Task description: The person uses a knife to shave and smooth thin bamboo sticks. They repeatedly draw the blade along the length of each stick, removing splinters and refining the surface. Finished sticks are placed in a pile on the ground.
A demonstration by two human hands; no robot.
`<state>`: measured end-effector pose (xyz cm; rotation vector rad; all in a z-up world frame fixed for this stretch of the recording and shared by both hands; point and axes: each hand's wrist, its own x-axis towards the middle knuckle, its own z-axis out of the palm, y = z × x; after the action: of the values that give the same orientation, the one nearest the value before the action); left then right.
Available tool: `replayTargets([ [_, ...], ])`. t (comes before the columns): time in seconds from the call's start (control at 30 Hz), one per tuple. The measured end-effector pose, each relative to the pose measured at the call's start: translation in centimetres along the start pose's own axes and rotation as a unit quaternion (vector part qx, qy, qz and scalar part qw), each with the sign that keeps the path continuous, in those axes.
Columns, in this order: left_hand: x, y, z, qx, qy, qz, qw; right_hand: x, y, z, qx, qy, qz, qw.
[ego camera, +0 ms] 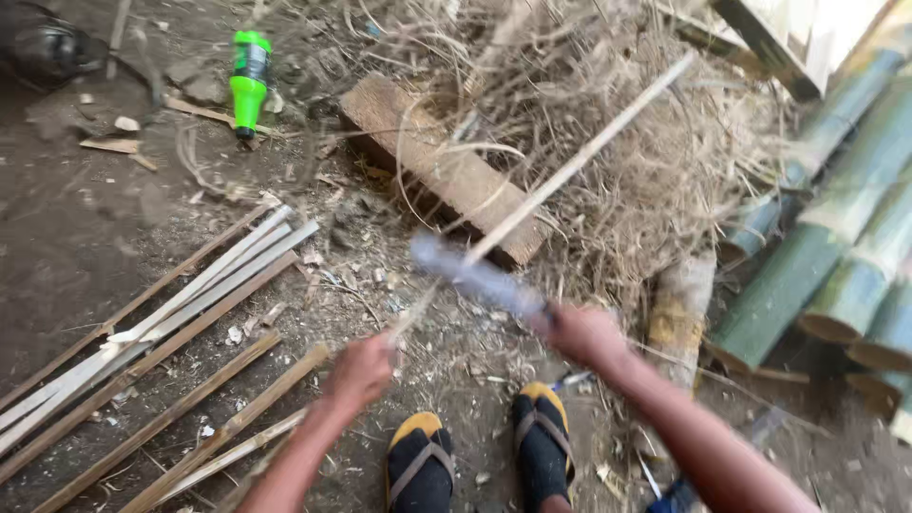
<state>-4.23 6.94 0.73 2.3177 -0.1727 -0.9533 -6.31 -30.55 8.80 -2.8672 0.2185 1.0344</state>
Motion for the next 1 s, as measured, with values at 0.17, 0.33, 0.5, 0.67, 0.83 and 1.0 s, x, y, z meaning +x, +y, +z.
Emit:
replayTargets([
  [0.17,-2.2,-5.0,-1.4,0.023,0.002,-0.058,0.998,3.2,6.5,-5.8,0.042,0.109,0.124,0.985],
  [0.33,3.7,-0.6,1.9,0.12,0.013,-0.006,0.993,-0.4,-1.2,-3.6,0.118,0.026,0.071,0.99],
  [0.5,5.2,2.8,3.6,0.166,0.068,0.07,0.981,-3.8,-5.0,0.5,0.06,-0.041,-0.048,0.996],
  [0.67,4.4,3.2,2.9,0.163,0.08,0.045,0.982,-3.3,-3.6,-1.1,0.109,0.012,-0.003,0.994],
  [0.83,3.5,2.4,4.6,0.19,0.146,0.094,0.966,-4.0,-3.8,0.5,0.035,0.024,-0.044,0.998],
  [1.0,4.6,2.6,3.2,0.211,0.11,0.088,0.967,-3.3,-3.5,-0.6,0.11,-0.077,0.011,0.991],
])
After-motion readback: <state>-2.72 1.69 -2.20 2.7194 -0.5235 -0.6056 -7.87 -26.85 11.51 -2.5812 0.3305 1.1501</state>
